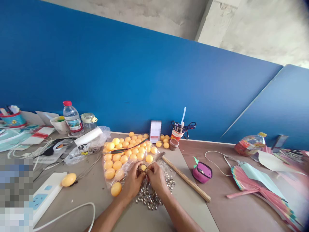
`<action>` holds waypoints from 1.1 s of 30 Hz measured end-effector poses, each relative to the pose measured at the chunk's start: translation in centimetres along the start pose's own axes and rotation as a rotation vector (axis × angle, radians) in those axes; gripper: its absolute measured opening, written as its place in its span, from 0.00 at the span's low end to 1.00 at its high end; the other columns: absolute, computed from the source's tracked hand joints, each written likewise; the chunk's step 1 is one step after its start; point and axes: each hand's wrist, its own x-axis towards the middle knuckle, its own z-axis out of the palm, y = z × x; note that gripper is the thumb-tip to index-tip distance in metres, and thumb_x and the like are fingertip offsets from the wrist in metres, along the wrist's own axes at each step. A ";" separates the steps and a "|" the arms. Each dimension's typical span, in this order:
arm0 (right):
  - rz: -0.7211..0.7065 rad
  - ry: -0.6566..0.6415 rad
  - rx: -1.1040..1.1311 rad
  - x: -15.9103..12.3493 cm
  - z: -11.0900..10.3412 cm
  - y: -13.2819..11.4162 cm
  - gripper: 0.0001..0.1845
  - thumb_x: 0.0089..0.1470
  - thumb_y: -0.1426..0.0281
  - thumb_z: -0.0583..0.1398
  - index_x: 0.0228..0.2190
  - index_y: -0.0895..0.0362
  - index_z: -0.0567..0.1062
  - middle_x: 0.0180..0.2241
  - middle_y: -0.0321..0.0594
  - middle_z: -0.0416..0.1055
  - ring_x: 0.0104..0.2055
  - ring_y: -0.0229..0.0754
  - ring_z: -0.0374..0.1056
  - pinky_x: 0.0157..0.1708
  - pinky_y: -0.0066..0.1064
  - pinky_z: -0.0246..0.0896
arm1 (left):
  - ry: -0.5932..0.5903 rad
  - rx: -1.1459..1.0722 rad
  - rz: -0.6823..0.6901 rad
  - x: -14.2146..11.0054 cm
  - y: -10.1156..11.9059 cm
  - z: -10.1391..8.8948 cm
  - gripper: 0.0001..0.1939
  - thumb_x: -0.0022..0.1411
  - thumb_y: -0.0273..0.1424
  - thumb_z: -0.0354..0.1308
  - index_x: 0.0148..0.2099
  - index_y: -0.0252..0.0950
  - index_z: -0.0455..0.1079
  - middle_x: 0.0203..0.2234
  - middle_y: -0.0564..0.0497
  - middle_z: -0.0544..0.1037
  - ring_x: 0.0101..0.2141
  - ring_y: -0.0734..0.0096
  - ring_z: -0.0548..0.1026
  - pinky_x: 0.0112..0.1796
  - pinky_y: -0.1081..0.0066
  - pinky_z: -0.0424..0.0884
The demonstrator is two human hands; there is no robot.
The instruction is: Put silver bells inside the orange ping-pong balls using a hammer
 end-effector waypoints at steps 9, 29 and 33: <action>-0.053 -0.023 0.155 2.1 -3.1 -0.3 0.08 0.44 0.64 0.58 0.23 0.56 0.66 0.16 0.27 0.58 0.18 0.32 0.51 0.19 0.25 0.45 | -0.042 -0.390 -0.147 0.7 -0.9 0.2 0.24 0.49 0.38 0.64 0.48 0.37 0.66 0.40 0.47 0.75 0.38 0.61 0.76 0.43 0.61 0.71; -0.335 -0.598 -0.852 0.0 -4.7 -2.1 0.13 0.40 0.75 0.59 0.30 0.55 0.79 0.31 0.38 0.75 0.32 0.39 0.66 0.30 0.27 0.52 | 0.103 -0.811 -0.367 1.2 -1.0 0.2 0.22 0.49 0.34 0.66 0.47 0.38 0.69 0.32 0.53 0.78 0.29 0.69 0.78 0.39 0.66 0.74; -0.373 -0.572 -0.930 -0.2 -4.0 -1.7 0.12 0.44 0.73 0.58 0.33 0.56 0.78 0.33 0.39 0.75 0.34 0.40 0.67 0.31 0.28 0.51 | 0.100 -0.836 -0.372 1.2 -0.8 0.1 0.22 0.49 0.33 0.65 0.47 0.38 0.68 0.31 0.53 0.79 0.29 0.67 0.79 0.39 0.66 0.74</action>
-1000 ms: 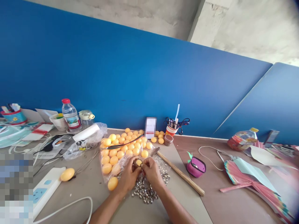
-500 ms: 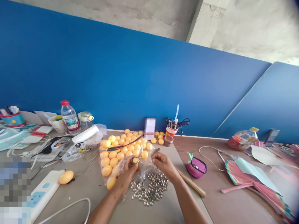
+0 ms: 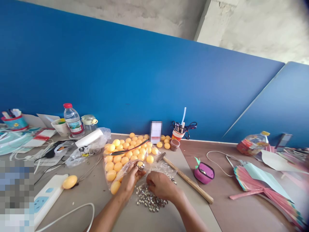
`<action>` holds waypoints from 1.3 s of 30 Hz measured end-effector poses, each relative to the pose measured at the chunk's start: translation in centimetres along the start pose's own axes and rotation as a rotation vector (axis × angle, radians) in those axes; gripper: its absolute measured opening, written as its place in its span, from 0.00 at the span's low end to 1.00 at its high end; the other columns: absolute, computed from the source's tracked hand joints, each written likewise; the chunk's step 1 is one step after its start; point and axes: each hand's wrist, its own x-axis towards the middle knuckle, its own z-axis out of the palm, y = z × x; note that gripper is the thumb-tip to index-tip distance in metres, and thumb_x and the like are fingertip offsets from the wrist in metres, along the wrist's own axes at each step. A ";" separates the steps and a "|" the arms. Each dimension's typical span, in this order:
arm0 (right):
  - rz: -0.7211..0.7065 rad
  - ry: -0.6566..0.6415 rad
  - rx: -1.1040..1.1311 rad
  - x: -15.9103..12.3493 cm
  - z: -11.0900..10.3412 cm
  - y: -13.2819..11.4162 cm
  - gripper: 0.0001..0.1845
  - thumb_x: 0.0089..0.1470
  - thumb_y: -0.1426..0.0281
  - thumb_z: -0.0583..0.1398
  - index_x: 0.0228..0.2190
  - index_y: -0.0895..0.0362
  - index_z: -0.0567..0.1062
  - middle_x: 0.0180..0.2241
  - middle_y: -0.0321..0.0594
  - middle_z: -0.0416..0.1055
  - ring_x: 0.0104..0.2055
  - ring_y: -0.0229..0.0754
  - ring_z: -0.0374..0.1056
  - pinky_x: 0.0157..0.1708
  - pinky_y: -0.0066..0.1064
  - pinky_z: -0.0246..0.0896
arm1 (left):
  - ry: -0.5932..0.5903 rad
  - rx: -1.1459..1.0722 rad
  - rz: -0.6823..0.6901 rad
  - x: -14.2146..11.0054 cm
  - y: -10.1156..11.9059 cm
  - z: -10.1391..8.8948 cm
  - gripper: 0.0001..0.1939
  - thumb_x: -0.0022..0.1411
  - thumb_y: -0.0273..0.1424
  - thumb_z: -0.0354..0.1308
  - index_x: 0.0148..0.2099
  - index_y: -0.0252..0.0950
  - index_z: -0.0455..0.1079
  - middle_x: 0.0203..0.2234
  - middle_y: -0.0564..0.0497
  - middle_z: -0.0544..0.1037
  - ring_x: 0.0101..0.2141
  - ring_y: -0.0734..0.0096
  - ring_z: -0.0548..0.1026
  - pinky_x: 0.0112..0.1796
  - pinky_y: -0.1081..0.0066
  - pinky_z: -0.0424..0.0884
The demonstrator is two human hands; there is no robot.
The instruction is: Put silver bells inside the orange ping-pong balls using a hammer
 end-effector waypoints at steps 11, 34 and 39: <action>-0.040 -0.052 -0.139 -0.1 0.0 -1.7 0.11 0.50 0.72 0.56 0.32 0.57 0.79 0.37 0.44 0.75 0.35 0.42 0.69 0.36 0.30 0.54 | 0.015 0.017 0.008 -0.1 0.0 0.0 0.21 0.50 0.33 0.66 0.47 0.38 0.68 0.31 0.51 0.78 0.28 0.68 0.79 0.36 0.67 0.74; 0.185 0.355 1.056 1.2 0.4 -0.2 0.02 0.45 0.70 0.56 0.25 0.55 0.66 0.13 0.26 0.62 0.15 0.32 0.56 0.19 0.24 0.49 | -0.050 0.230 0.053 -0.7 0.4 0.3 0.26 0.51 0.41 0.64 0.51 0.38 0.67 0.39 0.48 0.76 0.33 0.65 0.78 0.42 0.62 0.72; 0.174 0.316 1.299 1.1 0.0 -0.5 0.10 0.42 0.63 0.62 0.24 0.57 0.71 0.16 0.32 0.69 0.20 0.34 0.62 0.26 0.28 0.56 | -0.118 0.391 0.097 -1.4 1.2 0.9 0.22 0.51 0.40 0.64 0.47 0.37 0.70 0.45 0.45 0.76 0.35 0.62 0.78 0.41 0.62 0.72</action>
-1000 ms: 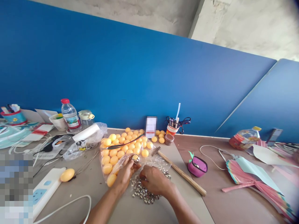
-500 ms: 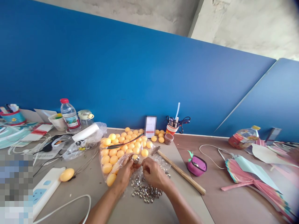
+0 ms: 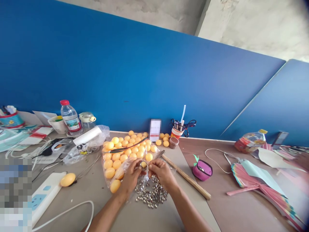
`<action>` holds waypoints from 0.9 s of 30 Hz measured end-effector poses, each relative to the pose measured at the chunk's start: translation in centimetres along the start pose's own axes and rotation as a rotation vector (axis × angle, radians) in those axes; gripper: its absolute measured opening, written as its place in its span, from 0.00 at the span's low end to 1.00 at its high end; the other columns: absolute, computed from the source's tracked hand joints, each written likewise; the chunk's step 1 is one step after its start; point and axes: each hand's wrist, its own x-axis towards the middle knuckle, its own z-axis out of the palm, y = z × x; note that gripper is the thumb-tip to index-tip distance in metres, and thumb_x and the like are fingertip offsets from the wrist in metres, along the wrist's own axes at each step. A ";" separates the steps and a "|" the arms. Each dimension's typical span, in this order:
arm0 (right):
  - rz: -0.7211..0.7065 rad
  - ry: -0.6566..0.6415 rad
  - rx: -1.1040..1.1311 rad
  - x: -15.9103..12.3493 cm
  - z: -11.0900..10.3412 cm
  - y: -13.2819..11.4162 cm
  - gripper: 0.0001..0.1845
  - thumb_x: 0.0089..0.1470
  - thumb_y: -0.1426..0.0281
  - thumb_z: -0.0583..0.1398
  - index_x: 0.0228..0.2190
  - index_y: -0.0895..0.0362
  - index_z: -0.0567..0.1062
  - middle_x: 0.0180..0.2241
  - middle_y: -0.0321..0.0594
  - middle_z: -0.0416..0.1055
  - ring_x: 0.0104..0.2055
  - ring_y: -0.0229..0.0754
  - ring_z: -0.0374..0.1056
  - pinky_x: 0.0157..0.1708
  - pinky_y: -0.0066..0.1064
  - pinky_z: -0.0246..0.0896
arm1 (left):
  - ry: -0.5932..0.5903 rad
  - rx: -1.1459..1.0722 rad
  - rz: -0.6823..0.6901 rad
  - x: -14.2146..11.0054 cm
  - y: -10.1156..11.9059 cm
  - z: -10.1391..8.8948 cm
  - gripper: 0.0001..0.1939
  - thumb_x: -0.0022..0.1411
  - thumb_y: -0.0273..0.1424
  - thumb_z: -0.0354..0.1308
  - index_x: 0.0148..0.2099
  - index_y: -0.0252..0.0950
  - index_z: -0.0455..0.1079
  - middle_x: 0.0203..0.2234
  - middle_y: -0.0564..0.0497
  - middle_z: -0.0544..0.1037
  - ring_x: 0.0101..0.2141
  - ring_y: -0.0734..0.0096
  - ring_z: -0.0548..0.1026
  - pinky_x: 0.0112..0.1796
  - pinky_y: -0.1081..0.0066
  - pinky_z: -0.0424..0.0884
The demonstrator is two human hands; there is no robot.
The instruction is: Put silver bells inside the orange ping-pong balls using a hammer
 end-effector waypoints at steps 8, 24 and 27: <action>-0.021 0.045 -0.128 0.4 -0.3 0.9 0.06 0.41 0.68 0.60 0.26 0.57 0.74 0.16 0.30 0.64 0.19 0.35 0.58 0.24 0.28 0.52 | -0.027 0.051 0.057 0.1 -0.7 -0.2 0.20 0.52 0.39 0.64 0.48 0.38 0.71 0.45 0.45 0.77 0.36 0.60 0.79 0.40 0.63 0.74; -0.194 0.083 -0.522 0.7 -0.3 1.6 0.06 0.46 0.74 0.58 0.24 0.57 0.76 0.30 0.38 0.69 0.36 0.41 0.66 0.42 0.32 0.60 | -0.026 0.141 0.129 0.1 -0.8 -0.5 0.18 0.53 0.35 0.63 0.47 0.40 0.74 0.48 0.46 0.78 0.50 0.54 0.72 0.49 0.61 0.69; -0.198 0.083 -0.508 0.7 -0.2 1.7 0.06 0.46 0.73 0.58 0.24 0.57 0.76 0.30 0.38 0.69 0.36 0.41 0.66 0.41 0.32 0.60 | -0.018 0.181 0.145 0.2 -1.1 -0.6 0.18 0.55 0.36 0.62 0.48 0.40 0.73 0.48 0.45 0.77 0.50 0.54 0.72 0.50 0.61 0.69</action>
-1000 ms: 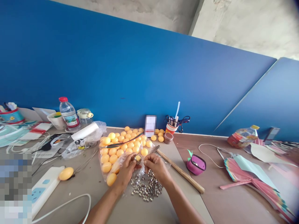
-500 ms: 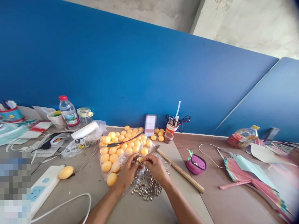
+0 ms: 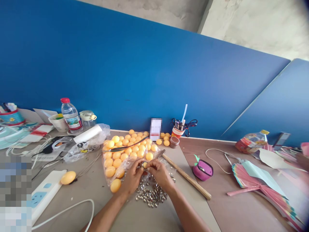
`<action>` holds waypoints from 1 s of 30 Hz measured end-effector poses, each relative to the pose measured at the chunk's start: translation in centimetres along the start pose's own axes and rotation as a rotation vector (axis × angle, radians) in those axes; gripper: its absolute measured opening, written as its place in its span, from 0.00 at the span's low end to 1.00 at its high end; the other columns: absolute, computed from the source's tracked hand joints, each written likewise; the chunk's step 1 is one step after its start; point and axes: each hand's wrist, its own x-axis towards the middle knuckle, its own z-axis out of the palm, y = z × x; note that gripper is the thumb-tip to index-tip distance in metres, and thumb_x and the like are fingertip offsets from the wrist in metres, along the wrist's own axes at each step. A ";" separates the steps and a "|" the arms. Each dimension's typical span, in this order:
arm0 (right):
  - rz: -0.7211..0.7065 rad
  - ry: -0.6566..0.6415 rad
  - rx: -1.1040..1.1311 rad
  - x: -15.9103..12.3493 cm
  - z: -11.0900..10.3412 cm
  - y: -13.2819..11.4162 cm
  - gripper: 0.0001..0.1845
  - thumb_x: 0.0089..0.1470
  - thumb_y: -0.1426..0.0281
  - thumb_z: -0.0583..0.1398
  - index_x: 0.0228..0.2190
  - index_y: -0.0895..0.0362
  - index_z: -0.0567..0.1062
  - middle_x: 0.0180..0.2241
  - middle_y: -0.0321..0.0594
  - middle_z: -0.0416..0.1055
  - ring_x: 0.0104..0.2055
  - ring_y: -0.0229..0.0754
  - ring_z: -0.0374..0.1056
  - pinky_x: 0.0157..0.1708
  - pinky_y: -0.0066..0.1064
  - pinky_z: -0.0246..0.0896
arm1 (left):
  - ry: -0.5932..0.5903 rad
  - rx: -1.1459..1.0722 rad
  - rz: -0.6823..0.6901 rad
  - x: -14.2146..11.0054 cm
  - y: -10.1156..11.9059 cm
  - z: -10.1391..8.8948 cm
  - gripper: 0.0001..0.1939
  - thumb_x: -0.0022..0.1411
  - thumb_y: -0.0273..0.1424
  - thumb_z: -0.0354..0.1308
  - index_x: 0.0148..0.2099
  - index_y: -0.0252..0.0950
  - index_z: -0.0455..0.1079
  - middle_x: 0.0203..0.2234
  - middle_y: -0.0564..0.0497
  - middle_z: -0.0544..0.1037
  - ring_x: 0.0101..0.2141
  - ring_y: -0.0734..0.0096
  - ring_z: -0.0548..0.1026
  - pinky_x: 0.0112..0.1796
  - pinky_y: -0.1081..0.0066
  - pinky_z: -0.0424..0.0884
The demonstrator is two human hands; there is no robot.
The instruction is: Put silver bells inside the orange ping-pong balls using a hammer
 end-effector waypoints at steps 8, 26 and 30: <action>0.052 -0.027 0.155 0.1 0.3 0.7 0.06 0.45 0.71 0.57 0.25 0.57 0.75 0.28 0.36 0.68 0.35 0.41 0.64 0.37 0.31 0.60 | -0.015 -0.002 0.016 0.0 -0.5 0.0 0.18 0.57 0.36 0.61 0.50 0.40 0.73 0.49 0.44 0.76 0.50 0.54 0.73 0.49 0.60 0.69; -0.006 -0.058 0.024 -0.1 -0.2 0.6 0.07 0.47 0.73 0.57 0.25 0.57 0.76 0.32 0.38 0.68 0.37 0.41 0.67 0.41 0.32 0.60 | -0.038 0.246 0.085 -0.3 -0.1 0.1 0.18 0.61 0.36 0.53 0.52 0.38 0.68 0.50 0.44 0.76 0.50 0.57 0.73 0.52 0.57 0.67; 0.002 -0.048 -0.030 -0.3 -0.2 0.0 0.07 0.47 0.75 0.56 0.24 0.57 0.74 0.31 0.38 0.68 0.36 0.41 0.66 0.40 0.31 0.60 | -0.036 0.273 0.054 -0.3 -0.2 0.2 0.18 0.60 0.36 0.53 0.52 0.38 0.67 0.51 0.44 0.75 0.49 0.57 0.74 0.51 0.57 0.68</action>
